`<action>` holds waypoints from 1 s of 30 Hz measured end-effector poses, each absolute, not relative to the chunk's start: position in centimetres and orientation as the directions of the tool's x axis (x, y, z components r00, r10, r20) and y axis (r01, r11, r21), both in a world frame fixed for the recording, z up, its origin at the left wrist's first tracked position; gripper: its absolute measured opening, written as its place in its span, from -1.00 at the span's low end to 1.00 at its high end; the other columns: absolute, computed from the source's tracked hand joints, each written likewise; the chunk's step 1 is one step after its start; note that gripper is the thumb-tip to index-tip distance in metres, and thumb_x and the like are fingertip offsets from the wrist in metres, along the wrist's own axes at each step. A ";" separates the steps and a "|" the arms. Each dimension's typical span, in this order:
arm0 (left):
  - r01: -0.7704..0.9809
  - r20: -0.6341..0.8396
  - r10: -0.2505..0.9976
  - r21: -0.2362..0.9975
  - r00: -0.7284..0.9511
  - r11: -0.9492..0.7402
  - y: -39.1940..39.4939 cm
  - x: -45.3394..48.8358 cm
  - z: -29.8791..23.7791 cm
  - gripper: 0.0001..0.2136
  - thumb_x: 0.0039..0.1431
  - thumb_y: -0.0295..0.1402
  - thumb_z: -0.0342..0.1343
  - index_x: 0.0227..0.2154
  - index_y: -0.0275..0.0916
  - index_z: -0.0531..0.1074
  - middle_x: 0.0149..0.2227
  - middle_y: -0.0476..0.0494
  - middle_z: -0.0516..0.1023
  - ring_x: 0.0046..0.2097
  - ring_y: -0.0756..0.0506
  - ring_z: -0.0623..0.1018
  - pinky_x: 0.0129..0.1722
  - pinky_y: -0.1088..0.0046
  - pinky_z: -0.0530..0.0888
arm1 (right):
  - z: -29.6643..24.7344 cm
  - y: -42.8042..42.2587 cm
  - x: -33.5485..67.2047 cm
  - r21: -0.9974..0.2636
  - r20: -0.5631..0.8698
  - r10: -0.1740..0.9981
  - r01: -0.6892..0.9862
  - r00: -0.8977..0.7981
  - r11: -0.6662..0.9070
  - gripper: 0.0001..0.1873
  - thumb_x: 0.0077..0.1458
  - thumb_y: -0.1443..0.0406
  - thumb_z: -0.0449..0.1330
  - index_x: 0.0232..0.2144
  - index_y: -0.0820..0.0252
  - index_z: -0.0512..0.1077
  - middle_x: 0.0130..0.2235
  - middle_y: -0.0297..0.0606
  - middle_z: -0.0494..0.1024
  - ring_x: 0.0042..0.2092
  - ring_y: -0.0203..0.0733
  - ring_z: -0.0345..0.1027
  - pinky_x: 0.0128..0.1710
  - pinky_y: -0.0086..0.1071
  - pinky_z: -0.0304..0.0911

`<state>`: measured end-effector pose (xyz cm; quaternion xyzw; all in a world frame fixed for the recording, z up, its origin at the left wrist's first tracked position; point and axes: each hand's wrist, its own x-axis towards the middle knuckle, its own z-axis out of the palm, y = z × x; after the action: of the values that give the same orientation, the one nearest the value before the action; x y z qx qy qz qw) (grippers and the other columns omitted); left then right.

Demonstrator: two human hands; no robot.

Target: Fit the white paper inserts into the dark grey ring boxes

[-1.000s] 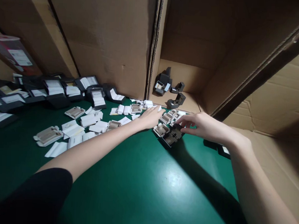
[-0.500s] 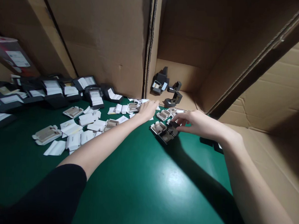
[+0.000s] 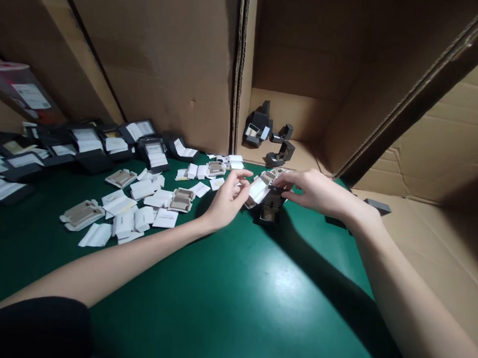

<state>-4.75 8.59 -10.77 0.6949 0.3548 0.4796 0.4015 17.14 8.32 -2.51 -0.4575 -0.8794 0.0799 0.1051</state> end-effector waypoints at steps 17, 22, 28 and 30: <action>-0.079 0.349 0.851 0.935 0.394 -0.347 8.6 -5.5 -12.1 -0.84 0.19 -0.36 0.06 -0.25 -0.30 0.50 -0.28 -0.12 0.53 -0.38 0.03 0.47 -0.40 0.55 0.42 | -7.8 4.5 15.5 -0.361 0.791 0.596 0.681 -0.138 0.637 -0.86 0.17 0.34 0.06 -0.25 0.09 0.40 -0.43 -0.28 0.50 -0.42 -0.22 0.38 -0.42 -0.33 0.28; -0.061 0.364 0.822 0.924 0.438 -0.376 8.6 -5.3 -12.3 -0.86 0.18 -0.38 0.09 -0.28 -0.29 0.52 -0.23 -0.12 0.56 -0.26 -0.01 0.51 -0.31 0.54 0.42 | -12.1 3.4 14.0 -0.462 0.711 0.667 0.568 -0.221 0.681 -0.81 0.09 0.38 0.17 -0.20 0.13 0.31 -0.35 -0.30 0.47 -0.41 -0.28 0.36 -0.41 -0.38 0.31; 0.023 0.362 0.833 0.913 0.419 -0.408 8.3 -5.1 -12.5 -0.84 0.18 -0.33 0.13 -0.22 -0.27 0.47 -0.21 -0.10 0.54 -0.26 0.00 0.51 -0.31 0.54 0.43 | -12.8 3.4 14.0 -0.589 0.657 0.736 0.500 -0.160 0.635 -0.85 0.06 0.38 0.19 -0.28 0.13 0.31 -0.33 -0.30 0.44 -0.32 -0.25 0.38 -0.32 -0.35 0.33; 0.073 0.377 0.827 0.893 0.417 -0.444 8.2 -5.0 -12.3 -0.86 0.18 -0.37 0.11 -0.21 -0.27 0.44 -0.21 -0.09 0.52 -0.26 0.00 0.50 -0.32 0.55 0.43 | -13.1 3.6 14.3 -0.664 0.630 0.774 0.471 -0.068 0.581 -0.87 0.07 0.36 0.19 -0.30 0.13 0.31 -0.33 -0.30 0.43 -0.31 -0.25 0.37 -0.31 -0.35 0.33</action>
<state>-5.03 8.20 -12.29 0.7256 0.3102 0.4422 0.4263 14.29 3.56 -13.07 -0.4344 -0.7165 0.1438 0.5265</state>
